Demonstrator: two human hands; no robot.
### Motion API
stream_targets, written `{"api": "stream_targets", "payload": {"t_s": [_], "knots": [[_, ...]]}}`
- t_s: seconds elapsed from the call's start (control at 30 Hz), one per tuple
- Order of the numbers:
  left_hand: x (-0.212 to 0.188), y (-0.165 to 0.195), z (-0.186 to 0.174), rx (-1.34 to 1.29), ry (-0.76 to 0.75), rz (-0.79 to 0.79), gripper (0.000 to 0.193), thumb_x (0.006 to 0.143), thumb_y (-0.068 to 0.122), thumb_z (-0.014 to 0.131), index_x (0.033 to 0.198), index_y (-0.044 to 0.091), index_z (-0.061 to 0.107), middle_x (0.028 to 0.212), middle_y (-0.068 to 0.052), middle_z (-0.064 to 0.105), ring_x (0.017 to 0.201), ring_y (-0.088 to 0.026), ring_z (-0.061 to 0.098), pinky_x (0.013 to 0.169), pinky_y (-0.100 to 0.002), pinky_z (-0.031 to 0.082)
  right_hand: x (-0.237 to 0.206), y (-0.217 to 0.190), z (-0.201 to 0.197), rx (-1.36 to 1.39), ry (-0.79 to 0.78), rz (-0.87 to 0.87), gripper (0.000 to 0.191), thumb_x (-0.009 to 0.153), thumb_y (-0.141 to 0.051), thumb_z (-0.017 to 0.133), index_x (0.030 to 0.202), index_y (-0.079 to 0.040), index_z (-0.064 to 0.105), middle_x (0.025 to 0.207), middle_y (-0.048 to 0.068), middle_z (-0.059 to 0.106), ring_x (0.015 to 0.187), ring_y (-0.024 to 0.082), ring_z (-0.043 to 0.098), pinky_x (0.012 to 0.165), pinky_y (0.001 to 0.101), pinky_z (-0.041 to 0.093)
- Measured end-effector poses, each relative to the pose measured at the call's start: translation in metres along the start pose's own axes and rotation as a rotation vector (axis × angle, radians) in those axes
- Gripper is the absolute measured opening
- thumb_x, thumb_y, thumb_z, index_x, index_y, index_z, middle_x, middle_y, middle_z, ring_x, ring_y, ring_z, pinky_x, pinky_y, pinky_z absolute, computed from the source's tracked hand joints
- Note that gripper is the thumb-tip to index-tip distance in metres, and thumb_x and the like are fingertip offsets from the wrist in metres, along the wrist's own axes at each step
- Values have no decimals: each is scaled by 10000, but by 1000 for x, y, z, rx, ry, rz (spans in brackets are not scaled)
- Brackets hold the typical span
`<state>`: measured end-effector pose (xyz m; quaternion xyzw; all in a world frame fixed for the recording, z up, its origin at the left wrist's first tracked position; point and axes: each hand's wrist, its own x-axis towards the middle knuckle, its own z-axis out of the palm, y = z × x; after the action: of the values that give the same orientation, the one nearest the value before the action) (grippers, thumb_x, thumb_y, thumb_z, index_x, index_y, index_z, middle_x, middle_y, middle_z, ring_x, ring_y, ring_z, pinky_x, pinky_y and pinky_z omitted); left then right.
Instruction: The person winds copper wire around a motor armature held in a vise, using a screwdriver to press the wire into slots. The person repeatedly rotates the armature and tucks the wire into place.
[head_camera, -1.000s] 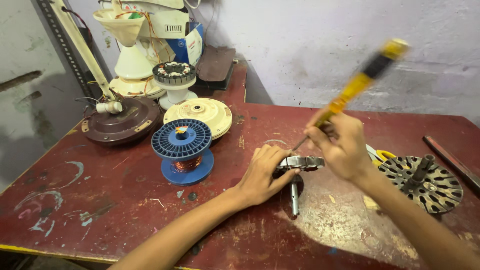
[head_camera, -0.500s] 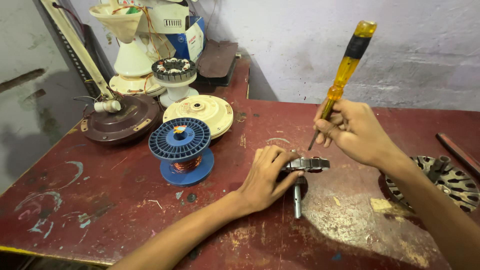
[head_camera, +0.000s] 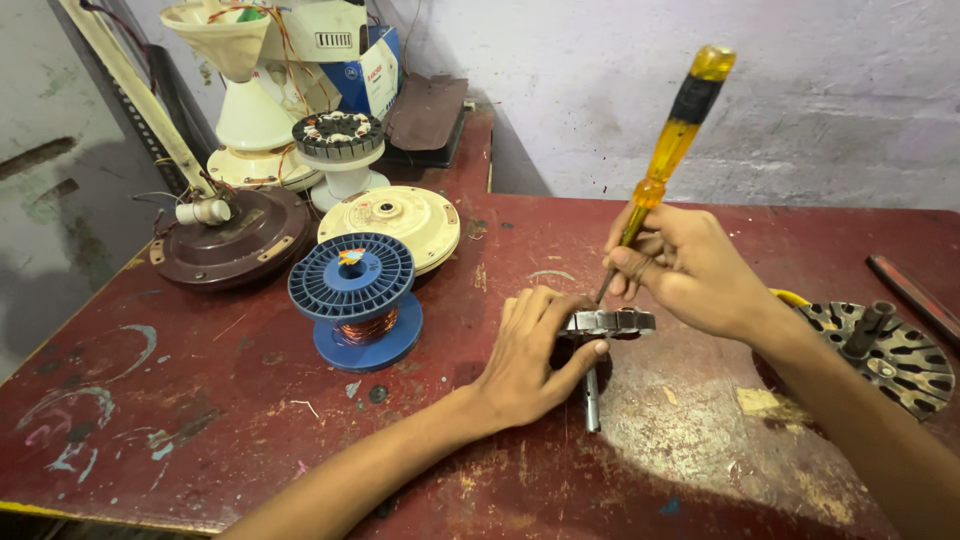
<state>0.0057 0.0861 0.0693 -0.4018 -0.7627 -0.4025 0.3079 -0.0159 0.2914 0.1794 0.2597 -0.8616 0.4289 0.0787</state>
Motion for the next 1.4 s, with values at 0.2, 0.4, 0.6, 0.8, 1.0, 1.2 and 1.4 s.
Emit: {"api": "stream_targets", "payload": {"t_s": [0.2, 0.4, 0.6, 0.8, 1.0, 1.2, 1.4], "knots": [[1, -3, -1, -29, -29, -43, 452, 1005, 292, 679, 1316, 10, 513, 1124, -132, 558, 1024, -264, 516, 919, -399, 381, 1, 1, 0, 100, 3, -20, 60, 950, -17, 602, 990, 27, 601, 821, 92, 682, 719, 162, 744, 641, 304, 623], [0, -5, -2, -17, -28, -9, 390, 995, 263, 691, 1287, 28, 584, 1121, -103, 586, 1054, -261, 536, 934, -396, 396, 0, 7, 2, 114, 42, -16, 53, 962, -20, 597, 977, 31, 595, 796, 92, 675, 690, 158, 735, 620, 306, 624], [1, -5, -4, -10, -39, -18, 357, 997, 266, 690, 1260, 38, 611, 1109, -97, 592, 1043, -256, 536, 928, -392, 397, 1, 3, -1, 26, -16, -35, 47, 937, -26, 621, 960, 15, 615, 788, 97, 696, 681, 163, 736, 613, 320, 612], [3, -5, -3, -13, -58, -14, 378, 995, 268, 699, 1298, 59, 613, 1055, -92, 570, 1009, -254, 524, 913, -388, 391, -9, -7, 1, -219, -85, -224, 30, 839, -13, 670, 869, -14, 666, 711, 76, 739, 616, 164, 730, 600, 322, 567], [1, -3, -2, -55, -11, -31, 423, 954, 313, 710, 1296, 75, 639, 1053, -80, 584, 1033, -255, 536, 928, -409, 391, -13, -8, 17, -310, 20, -419, 123, 735, 36, 664, 847, -4, 632, 673, 97, 657, 531, 176, 614, 480, 338, 463], [4, -9, 6, -34, -53, -90, 404, 960, 340, 719, 1255, 70, 652, 1043, -62, 597, 1024, -218, 546, 898, -385, 391, -12, -2, 28, -336, 62, -292, 68, 796, 5, 677, 827, -6, 617, 650, 103, 598, 495, 204, 534, 459, 368, 411], [3, -10, 11, -48, -16, -74, 385, 927, 326, 758, 1207, 71, 688, 1002, -85, 575, 994, -244, 540, 894, -401, 390, -6, 8, -17, -219, -172, -198, 93, 780, 1, 666, 772, -91, 655, 627, 33, 665, 524, 132, 629, 525, 323, 517]]}}
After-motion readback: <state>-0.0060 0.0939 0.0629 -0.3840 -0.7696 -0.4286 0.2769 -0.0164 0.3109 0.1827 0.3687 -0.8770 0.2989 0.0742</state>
